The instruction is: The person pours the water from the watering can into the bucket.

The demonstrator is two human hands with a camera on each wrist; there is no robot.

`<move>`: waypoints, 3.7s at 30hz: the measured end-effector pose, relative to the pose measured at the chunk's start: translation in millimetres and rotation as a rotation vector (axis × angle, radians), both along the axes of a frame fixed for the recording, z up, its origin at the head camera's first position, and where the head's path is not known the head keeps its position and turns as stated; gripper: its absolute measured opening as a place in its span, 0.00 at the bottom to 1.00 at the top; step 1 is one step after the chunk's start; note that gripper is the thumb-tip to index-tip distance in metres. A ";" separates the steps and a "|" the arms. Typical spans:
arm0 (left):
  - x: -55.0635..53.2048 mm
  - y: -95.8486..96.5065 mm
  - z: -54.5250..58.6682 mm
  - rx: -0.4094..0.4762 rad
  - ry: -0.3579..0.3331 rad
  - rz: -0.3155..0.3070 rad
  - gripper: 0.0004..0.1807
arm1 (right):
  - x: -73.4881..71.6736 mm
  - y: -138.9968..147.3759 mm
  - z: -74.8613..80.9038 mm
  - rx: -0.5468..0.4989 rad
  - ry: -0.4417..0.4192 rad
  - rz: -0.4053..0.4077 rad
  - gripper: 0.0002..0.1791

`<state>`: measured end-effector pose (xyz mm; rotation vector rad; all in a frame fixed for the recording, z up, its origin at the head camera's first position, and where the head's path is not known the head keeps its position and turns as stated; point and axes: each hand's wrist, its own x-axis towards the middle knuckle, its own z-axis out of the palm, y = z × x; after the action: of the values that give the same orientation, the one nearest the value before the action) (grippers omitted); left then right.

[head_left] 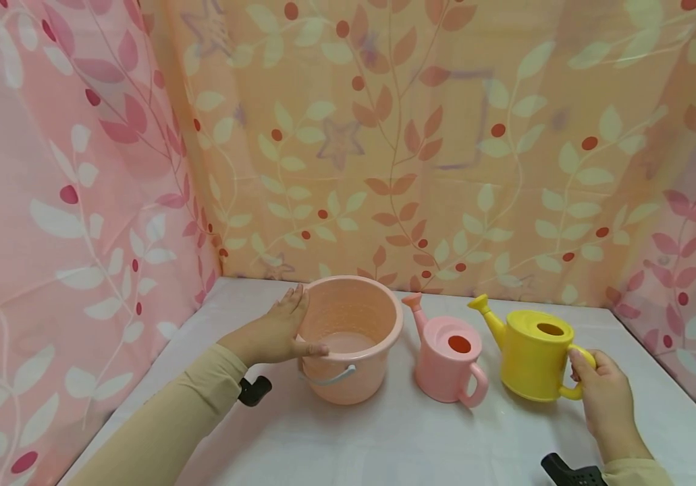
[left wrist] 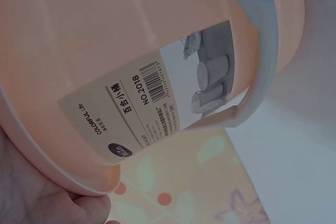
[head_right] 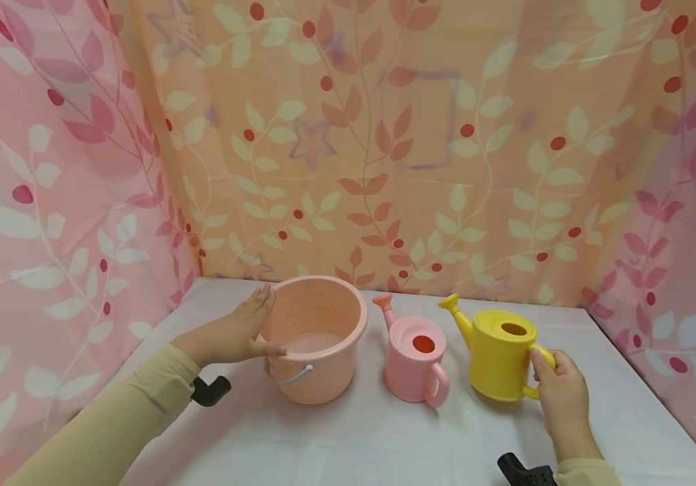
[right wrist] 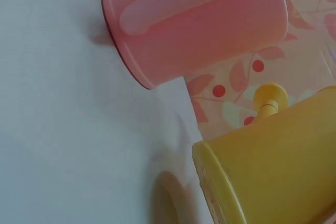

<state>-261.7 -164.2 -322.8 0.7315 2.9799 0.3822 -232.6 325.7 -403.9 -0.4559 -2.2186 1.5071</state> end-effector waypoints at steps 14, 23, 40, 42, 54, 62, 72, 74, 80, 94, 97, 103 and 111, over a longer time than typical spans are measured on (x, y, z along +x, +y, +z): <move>-0.6 0.2 0.0 -0.003 0.010 0.005 0.64 | -5.8 2.2 -11.7 -0.022 -0.002 -0.008 0.19; -1.8 -0.5 -1.2 -0.003 0.001 0.013 0.64 | -11.5 9.6 -25.5 -0.056 -0.002 -0.008 0.18; -1.6 0.3 0.4 0.005 -0.011 0.016 0.63 | 13.8 14.6 -20.1 -0.252 0.038 0.227 0.11; -1.5 0.3 0.7 0.006 -0.010 0.015 0.63 | 14.7 17.1 -21.7 -0.269 0.037 0.253 0.11; -0.5 0.4 1.4 0.011 -0.014 0.017 0.64 | 18.8 24.1 -29.5 -0.355 0.074 0.348 0.11; -1.1 0.1 0.9 0.010 -0.026 0.017 0.64 | 22.8 27.0 -34.3 -0.404 0.097 0.423 0.11; -1.4 -1.1 -1.0 0.013 -0.032 0.021 0.65 | 22.9 29.5 -23.6 -0.059 -0.162 0.349 0.26; -2.2 -1.1 -1.3 0.010 -0.030 0.019 0.65 | 22.8 30.1 -19.7 0.079 -0.234 0.327 0.31; -5.5 0.3 -2.2 -0.003 -0.014 0.016 0.64 | 22.3 36.6 -10.1 0.208 -0.223 0.288 0.25; -7.5 4.9 4.3 -0.054 -0.019 0.044 0.64 | 11.6 53.3 44.3 0.516 -0.050 0.309 0.33; -6.8 3.4 7.6 -0.064 -0.007 0.041 0.63 | 8.3 42.8 62.5 0.628 -0.002 0.341 0.36; -5.0 -1.3 10.7 -0.087 0.031 0.048 0.63 | 5.3 15.1 90.0 0.837 0.062 0.367 0.41; 2.6 -1.7 17.9 -0.131 0.152 0.069 0.64 | 0.6 -12.6 107.4 0.999 0.007 0.423 0.49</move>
<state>-259.2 -165.9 -304.9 0.6750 3.1417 0.1381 -232.0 313.1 -296.5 0.3480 -2.7945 0.3654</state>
